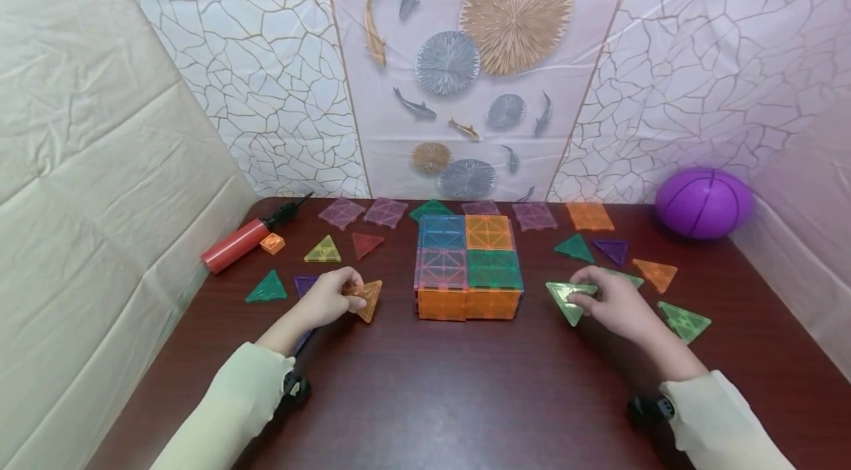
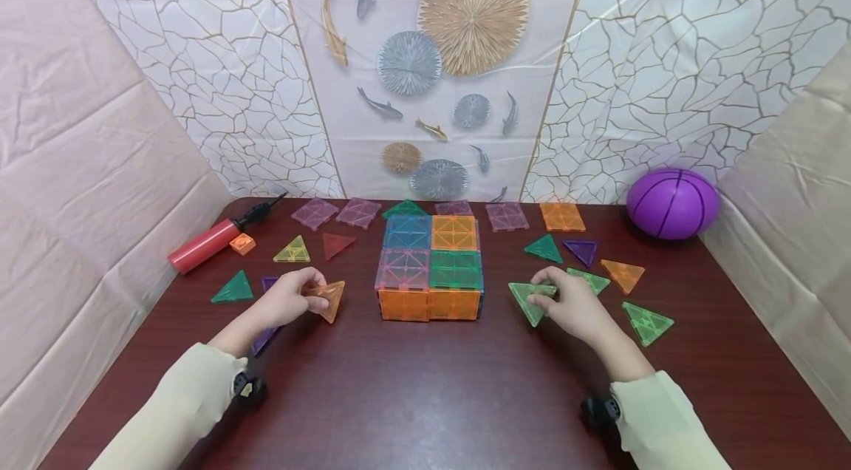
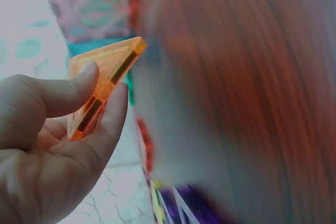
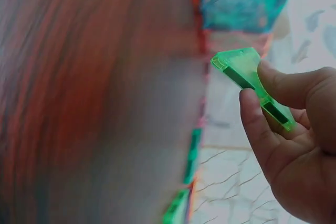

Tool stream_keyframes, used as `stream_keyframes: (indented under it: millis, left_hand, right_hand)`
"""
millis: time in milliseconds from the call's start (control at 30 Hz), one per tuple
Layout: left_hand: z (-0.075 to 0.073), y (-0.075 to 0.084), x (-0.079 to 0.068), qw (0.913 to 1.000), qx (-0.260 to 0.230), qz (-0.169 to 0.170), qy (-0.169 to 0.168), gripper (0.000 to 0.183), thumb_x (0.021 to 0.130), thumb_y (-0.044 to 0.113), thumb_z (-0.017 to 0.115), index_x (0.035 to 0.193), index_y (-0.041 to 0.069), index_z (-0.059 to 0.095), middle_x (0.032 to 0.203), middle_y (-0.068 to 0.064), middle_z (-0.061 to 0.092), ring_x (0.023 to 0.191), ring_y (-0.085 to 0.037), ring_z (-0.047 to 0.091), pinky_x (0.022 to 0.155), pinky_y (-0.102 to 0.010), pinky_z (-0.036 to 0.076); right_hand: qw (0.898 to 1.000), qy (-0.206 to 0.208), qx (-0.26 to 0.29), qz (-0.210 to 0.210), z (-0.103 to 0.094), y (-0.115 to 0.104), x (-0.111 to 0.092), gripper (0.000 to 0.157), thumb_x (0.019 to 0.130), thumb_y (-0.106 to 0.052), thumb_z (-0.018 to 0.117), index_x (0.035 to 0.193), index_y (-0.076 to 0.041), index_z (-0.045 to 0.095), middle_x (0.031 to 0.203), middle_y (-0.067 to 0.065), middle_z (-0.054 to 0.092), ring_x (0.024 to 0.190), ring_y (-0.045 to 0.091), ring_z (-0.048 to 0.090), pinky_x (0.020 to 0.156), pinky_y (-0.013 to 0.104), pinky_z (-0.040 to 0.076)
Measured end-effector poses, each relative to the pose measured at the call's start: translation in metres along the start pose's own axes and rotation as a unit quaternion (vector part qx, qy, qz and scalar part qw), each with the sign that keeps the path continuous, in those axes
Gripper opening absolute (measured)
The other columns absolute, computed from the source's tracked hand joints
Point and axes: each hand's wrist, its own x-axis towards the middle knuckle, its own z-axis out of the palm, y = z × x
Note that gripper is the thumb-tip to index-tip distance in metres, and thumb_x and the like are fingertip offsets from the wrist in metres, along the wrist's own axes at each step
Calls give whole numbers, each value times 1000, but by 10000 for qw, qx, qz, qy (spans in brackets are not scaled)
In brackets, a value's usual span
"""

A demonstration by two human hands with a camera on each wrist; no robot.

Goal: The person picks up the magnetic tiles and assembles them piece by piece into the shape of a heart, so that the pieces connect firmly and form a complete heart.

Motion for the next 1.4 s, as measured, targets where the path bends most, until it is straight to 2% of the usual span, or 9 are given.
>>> stream_keyframes:
  millis: [100, 233, 300, 467, 667, 800, 933, 1167, 1400]
  left_hand:
    - [5, 11, -7, 9940, -1075, 79, -207, 18, 86, -8, 63, 92, -1, 48, 83, -11, 61, 78, -20, 65, 71, -38, 57]
    - [15, 28, -17, 9750, -2128, 253, -594, 18, 88, -12, 58, 95, -3, 44, 85, -17, 66, 84, -24, 69, 78, -46, 56]
    - [21, 35, -22, 9660, -2446, 318, -780, 17, 89, -11, 57, 102, -7, 47, 92, -20, 67, 86, -23, 69, 80, -48, 54]
    - [44, 52, -31, 9427, -3111, 360, -1152, 34, 91, -9, 55, 124, -16, 50, 109, -29, 65, 88, -22, 69, 83, -49, 53]
    - [77, 73, -36, 9237, -3613, 358, -1225, 35, 91, -9, 56, 125, -17, 50, 110, -31, 64, 87, -21, 69, 83, -52, 52]
    - [93, 82, -36, 9182, -3789, 429, -1069, 33, 91, -9, 57, 123, -17, 51, 109, -30, 64, 87, -21, 69, 84, -53, 51]
    - [101, 85, -36, 9141, -3936, 433, -870, 31, 91, -8, 58, 121, -16, 53, 107, -28, 65, 87, -19, 69, 84, -53, 50]
    - [107, 85, -37, 9056, -4143, 528, -738, 33, 91, -7, 58, 121, -18, 51, 109, -30, 63, 88, -17, 68, 84, -53, 50]
    - [110, 88, -38, 9050, -4157, 605, -666, 33, 90, -7, 60, 120, -18, 51, 111, -33, 62, 87, -12, 67, 84, -50, 51]
  right_hand:
    - [9996, 117, 232, 83, -5, -16, -6, 22, 89, -14, 69, 107, -4, 59, 83, 6, 67, 64, 18, 60, 51, 28, 45]
    - [9985, 272, 484, -4, -7, -39, -11, 21, 90, -15, 69, 106, -5, 60, 83, 6, 69, 66, 22, 64, 53, 28, 48]
    - [9976, 324, 595, -151, -5, -50, -13, 20, 89, -13, 69, 106, -6, 61, 86, 6, 69, 66, 18, 65, 55, 28, 50]
    - [9936, 329, 926, -566, 6, -75, -17, 18, 87, -8, 71, 103, -7, 62, 86, 5, 68, 61, 7, 61, 56, 28, 52]
    - [9876, 221, 1183, -1007, 24, -100, -17, 19, 85, -5, 72, 101, -9, 63, 85, 2, 68, 59, 6, 59, 54, 27, 51]
    - [9838, 111, 1340, -1187, 34, -111, -17, 20, 84, -4, 72, 101, -10, 64, 87, 1, 68, 57, 7, 58, 53, 27, 50]
    - [9796, -24, 1518, -1320, 43, -117, -17, 19, 85, -4, 72, 101, -11, 64, 88, 1, 67, 55, 10, 58, 52, 28, 51]
    - [9755, -45, 1730, -1361, 55, -120, -18, 19, 84, -3, 72, 100, -10, 63, 87, 1, 67, 54, 6, 57, 52, 27, 51]
    - [9764, 139, 1658, -1375, 62, -122, -20, 20, 83, -3, 74, 96, -12, 62, 84, -3, 65, 56, 4, 55, 51, 26, 50]
